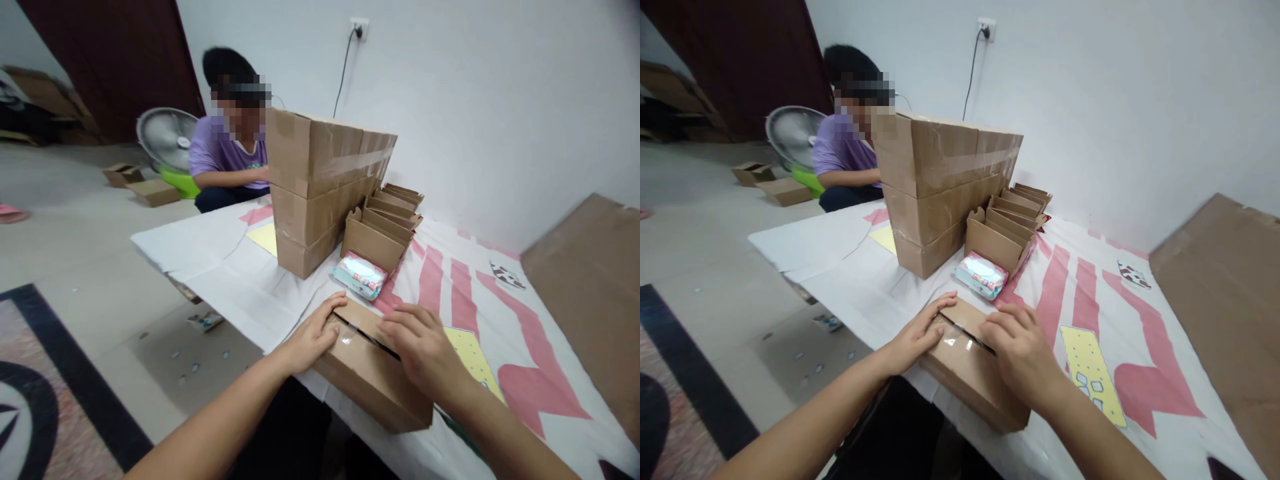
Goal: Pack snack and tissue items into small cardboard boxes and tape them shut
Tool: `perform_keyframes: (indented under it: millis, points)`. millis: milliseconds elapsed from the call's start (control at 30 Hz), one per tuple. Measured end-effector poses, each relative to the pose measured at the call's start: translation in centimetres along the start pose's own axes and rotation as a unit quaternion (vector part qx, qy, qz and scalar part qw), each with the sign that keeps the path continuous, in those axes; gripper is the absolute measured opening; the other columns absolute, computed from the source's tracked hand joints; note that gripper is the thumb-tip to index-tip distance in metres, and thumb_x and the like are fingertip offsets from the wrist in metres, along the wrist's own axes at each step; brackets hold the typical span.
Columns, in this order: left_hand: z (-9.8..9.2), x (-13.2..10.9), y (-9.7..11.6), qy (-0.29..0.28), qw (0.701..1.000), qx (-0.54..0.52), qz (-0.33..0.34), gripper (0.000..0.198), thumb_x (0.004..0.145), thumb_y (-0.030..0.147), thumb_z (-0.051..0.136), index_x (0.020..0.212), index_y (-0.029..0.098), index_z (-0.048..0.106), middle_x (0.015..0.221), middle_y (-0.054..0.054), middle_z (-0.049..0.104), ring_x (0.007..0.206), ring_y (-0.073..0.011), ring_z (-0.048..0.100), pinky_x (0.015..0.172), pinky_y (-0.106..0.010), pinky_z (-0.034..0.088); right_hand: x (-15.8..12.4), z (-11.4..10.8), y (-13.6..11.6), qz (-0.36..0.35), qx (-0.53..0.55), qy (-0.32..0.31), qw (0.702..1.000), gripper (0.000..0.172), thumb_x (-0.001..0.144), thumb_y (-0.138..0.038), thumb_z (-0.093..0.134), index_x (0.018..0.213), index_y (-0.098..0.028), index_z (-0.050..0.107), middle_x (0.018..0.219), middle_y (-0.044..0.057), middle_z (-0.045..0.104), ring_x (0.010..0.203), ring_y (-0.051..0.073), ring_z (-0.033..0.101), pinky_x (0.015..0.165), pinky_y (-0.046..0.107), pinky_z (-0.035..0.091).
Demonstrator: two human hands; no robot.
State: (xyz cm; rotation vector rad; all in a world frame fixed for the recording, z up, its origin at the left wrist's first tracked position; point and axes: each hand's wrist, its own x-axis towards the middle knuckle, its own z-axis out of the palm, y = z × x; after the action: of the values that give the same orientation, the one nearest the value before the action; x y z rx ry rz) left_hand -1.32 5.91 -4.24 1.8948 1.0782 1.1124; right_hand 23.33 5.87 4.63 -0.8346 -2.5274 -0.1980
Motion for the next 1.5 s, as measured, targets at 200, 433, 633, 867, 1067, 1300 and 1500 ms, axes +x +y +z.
perform_keyframes:
  millis: [200, 433, 633, 867, 1067, 1300, 1500]
  points:
    - [0.1, -0.1, -0.2, 0.010, 1.000, -0.018, 0.008, 0.050, 0.091, 0.029, 0.045, 0.140, 0.021, 0.035, 0.152, -0.010, 0.033, 0.141, -0.0257, 0.029, 0.117, -0.047, 0.023, 4.1, 3.5, -1.7, -0.088, -0.026, -0.102, 0.991, 0.028, 0.089, -0.010, 0.049, 0.113, -0.021, 0.060, 0.135, 0.007, 0.054, 0.131, 0.029, 0.034, 0.103, 0.049, 0.031]
    - [0.3, -0.2, 1.2, -0.036, 0.999, -0.013, 0.007, 0.047, 0.093, 0.033, 0.042, 0.138, 0.021, 0.038, 0.153, -0.011, 0.032, 0.142, -0.0267, 0.028, 0.117, -0.047, 0.021, 1.6, 0.8, -0.3, -0.042, 0.133, -0.084, 0.987, 0.021, 0.092, -0.009, 0.039, 0.088, -0.017, 0.058, 0.093, 0.006, 0.065, 0.096, 0.019, 0.056, 0.087, 0.036, 0.044]
    - [0.3, 0.4, 0.5, -0.031, 0.999, -0.022, 0.001, 0.047, 0.092, 0.038, 0.042, 0.135, 0.020, 0.041, 0.153, -0.012, 0.033, 0.141, -0.0295, 0.029, 0.116, -0.050, 0.021, -5.3, -3.6, 1.2, 0.149, 0.223, -0.091, 0.959, 0.017, 0.095, -0.022, 0.042, 0.091, -0.020, 0.058, 0.086, 0.005, 0.064, 0.079, 0.015, 0.060, 0.071, 0.028, 0.049]
    - [0.7, 0.6, 0.5, -0.031, 0.999, -0.002, -0.013, 0.048, 0.091, 0.040, 0.043, 0.135, 0.021, 0.041, 0.153, -0.011, 0.031, 0.141, -0.0294, 0.028, 0.117, -0.051, 0.019, -14.6, -3.7, 0.8, 0.390, 0.232, -0.133, 0.881, 0.013, 0.085, -0.022, 0.051, 0.093, -0.020, 0.060, 0.070, -0.001, 0.064, 0.064, 0.014, 0.060, 0.058, 0.024, 0.045]
    - [0.9, 0.8, 0.9, -0.032, 0.999, 0.007, -0.023, 0.048, 0.090, 0.042, 0.044, 0.133, 0.022, 0.042, 0.153, -0.009, 0.032, 0.142, -0.0289, 0.025, 0.117, -0.051, 0.017, -18.5, 1.7, -1.5, 0.462, 0.197, -0.233, 0.833, 0.009, 0.075, -0.011, 0.053, 0.078, -0.018, 0.058, 0.067, -0.001, 0.065, 0.060, 0.013, 0.057, 0.056, 0.021, 0.036]
    - [0.9, 0.5, 0.7, -0.032, 0.999, 0.001, -0.027, 0.048, 0.091, 0.043, 0.044, 0.133, 0.021, 0.041, 0.154, -0.011, 0.029, 0.143, -0.0286, 0.025, 0.117, -0.049, 0.017, -18.5, 3.1, -1.3, 0.501, 0.083, -0.292, 0.811, 0.003, 0.074, -0.023, 0.064, 0.073, -0.020, 0.063, 0.069, 0.001, 0.069, 0.067, 0.017, 0.062, 0.057, 0.023, 0.028]
    - [0.9, 0.1, 0.9, -0.034, 0.998, -0.028, -0.045, 0.058, 0.092, 0.044, 0.044, 0.143, 0.023, 0.029, 0.153, -0.010, 0.030, 0.140, -0.0278, 0.030, 0.116, -0.045, 0.022, -19.3, 2.6, -0.4, 0.465, 0.145, -0.294, 0.822, 0.004, 0.077, -0.021, 0.057, 0.075, -0.021, 0.061, 0.073, 0.000, 0.069, 0.069, 0.018, 0.062, 0.061, 0.025, 0.034]
